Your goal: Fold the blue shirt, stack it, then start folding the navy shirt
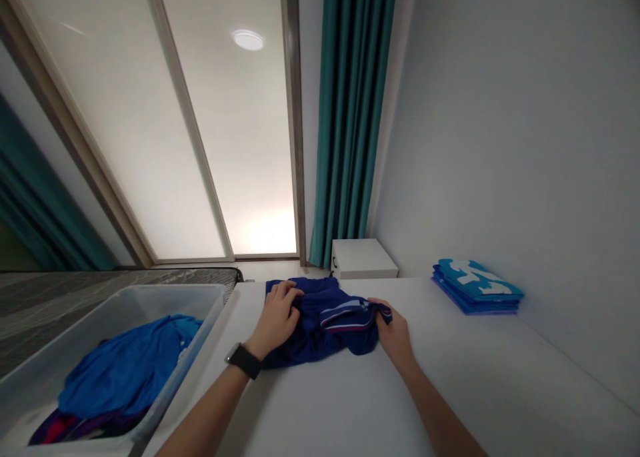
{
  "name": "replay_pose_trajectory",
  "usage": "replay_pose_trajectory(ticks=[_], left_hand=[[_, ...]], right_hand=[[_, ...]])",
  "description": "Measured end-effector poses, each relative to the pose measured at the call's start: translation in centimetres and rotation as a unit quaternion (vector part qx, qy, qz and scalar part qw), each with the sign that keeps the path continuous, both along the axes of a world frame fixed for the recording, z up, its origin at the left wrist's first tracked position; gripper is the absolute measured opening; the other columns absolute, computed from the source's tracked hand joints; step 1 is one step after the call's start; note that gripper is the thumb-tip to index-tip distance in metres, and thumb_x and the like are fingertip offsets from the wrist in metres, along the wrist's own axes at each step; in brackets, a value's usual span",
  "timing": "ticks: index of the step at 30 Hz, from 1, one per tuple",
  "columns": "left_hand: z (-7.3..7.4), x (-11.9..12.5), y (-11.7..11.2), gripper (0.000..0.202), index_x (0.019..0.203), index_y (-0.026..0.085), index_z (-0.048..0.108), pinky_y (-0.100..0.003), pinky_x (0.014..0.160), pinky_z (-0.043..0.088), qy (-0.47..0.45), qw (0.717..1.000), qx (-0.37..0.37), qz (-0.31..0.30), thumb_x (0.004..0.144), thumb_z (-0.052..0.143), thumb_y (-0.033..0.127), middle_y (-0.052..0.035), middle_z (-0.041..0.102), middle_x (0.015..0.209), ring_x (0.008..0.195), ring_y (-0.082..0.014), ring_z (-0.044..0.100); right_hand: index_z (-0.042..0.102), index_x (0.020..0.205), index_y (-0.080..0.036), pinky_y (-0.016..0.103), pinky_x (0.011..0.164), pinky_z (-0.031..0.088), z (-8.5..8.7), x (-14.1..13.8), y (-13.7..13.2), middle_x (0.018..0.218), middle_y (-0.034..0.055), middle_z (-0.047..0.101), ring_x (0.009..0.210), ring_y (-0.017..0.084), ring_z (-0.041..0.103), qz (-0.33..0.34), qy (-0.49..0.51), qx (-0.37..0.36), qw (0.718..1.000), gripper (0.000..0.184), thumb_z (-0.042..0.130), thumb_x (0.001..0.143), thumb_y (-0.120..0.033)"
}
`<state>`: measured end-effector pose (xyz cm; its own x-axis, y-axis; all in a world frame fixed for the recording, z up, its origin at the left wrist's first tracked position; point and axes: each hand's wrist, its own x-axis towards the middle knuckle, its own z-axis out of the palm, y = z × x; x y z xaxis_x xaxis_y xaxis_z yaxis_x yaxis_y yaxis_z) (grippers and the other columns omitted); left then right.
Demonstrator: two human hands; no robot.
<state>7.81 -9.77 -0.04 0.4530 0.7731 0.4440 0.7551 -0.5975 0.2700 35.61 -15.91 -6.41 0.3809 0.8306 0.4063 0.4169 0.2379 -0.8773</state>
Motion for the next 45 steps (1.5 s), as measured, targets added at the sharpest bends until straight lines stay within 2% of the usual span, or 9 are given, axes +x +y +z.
replay_pose_trajectory(ticks=[4,10,18,21,25,29,34,39,45], left_hand=[[0.5,1.1,-1.8,0.07,0.141,0.027,0.039,-0.046,0.105,0.034,0.082,0.99,-0.027,-0.108,0.073,0.051,0.013,-0.0074,0.042,0.143,0.129,-0.0276,0.038],[-0.8,1.6,-0.8,0.053,0.136,0.028,0.046,-0.046,0.096,0.042,0.131,0.982,-0.06,-0.121,0.086,0.058,0.041,-0.0076,0.054,0.129,0.115,-0.0277,0.05],[-1.3,2.4,1.1,0.022,0.098,0.022,0.06,-0.032,0.087,0.047,-0.002,0.998,-0.058,-0.005,0.097,0.037,0.024,-0.0056,0.06,0.101,0.099,-0.02,0.056],[-0.1,2.4,1.6,0.026,0.093,0.022,0.056,-0.032,0.081,0.048,-0.077,0.993,-0.073,0.05,0.099,0.03,0.027,-0.0046,0.06,0.095,0.088,-0.0193,0.06],[0.3,1.6,1.8,0.027,0.105,0.023,0.056,-0.031,0.084,0.048,-0.042,0.99,-0.118,-0.067,0.09,0.036,0.014,-0.005,0.063,0.105,0.093,-0.0188,0.062],[-0.6,1.0,1.2,0.048,0.126,0.024,0.053,-0.032,0.09,0.048,0.036,0.979,-0.157,-0.123,0.078,0.053,0.017,-0.0066,0.059,0.124,0.103,-0.0217,0.063],[-0.1,1.6,2.5,0.016,0.087,0.021,0.063,-0.031,0.075,0.048,0.017,0.988,-0.134,-0.071,0.086,0.048,0.02,-0.0051,0.067,0.087,0.084,-0.0224,0.066],[2.9,2.7,7.1,0.027,0.078,0.02,0.056,-0.028,0.062,0.047,-0.061,0.993,-0.098,0.0,0.095,0.035,0.024,-0.0002,0.059,0.062,0.059,-0.0168,0.061],[7.2,3.4,9.0,0.025,0.095,0.02,0.052,-0.036,0.092,0.046,-0.167,0.984,0.033,0.048,0.098,0.028,0.024,-0.0097,0.059,0.106,0.103,-0.0207,0.057]], right_hand=[[0.071,0.098,-0.018,0.042,0.094,0.048,0.9,-1.7,-0.4,0.103,0.0091,0.073,0.101,0.027,0.065,0.032,0.081,-0.01,0.996,0.031,0.058,0.076,-0.035],[0.067,0.109,-0.017,0.04,0.09,0.049,1.0,-2.7,-0.4,0.102,0.0064,0.073,0.098,0.026,0.065,0.14,0.191,-0.079,0.968,0.045,0.071,0.07,-0.038],[0.066,0.069,-0.018,0.026,0.066,0.044,0.3,0.4,-0.7,0.079,0.0056,0.066,0.077,0.019,0.061,0.017,-0.178,-0.198,0.964,0.014,0.053,0.075,-0.02],[0.068,0.087,-0.018,0.022,0.047,0.038,1.4,0.4,-1.3,0.063,0.0034,0.061,0.058,0.017,0.06,0.074,-0.065,-0.268,0.958,0.026,0.047,0.082,-0.033],[0.054,0.126,-0.018,0.02,0.033,0.033,3.7,-1.2,-1.8,0.066,0.0022,0.065,0.052,0.019,0.063,0.192,0.203,-0.22,0.935,0.055,0.051,0.081,-0.049],[0.059,0.118,-0.019,0.023,0.041,0.047,5.4,-2.2,-1.7,0.082,0.0044,0.07,0.061,0.018,0.065,0.217,0.283,-0.156,0.921,0.05,0.061,0.074,-0.042],[0.067,0.088,-0.015,0.024,0.043,0.046,6.5,-1.4,0.3,0.075,0.0076,0.071,0.062,0.02,0.067,0.19,0.145,-0.212,0.947,0.028,0.054,0.077,-0.037],[0.066,0.095,-0.013,0.03,0.049,0.05,8.8,-0.3,5.8,0.081,0.0119,0.073,0.063,0.025,0.069,0.075,0.001,-0.201,0.977,0.031,0.046,0.086,-0.035],[0.065,0.112,-0.018,0.041,0.103,0.038,13.3,-0.2,8.7,0.127,0.0105,0.062,0.123,0.027,0.052,0.09,-0.144,0.032,0.985,0.035,0.056,0.078,-0.023]])
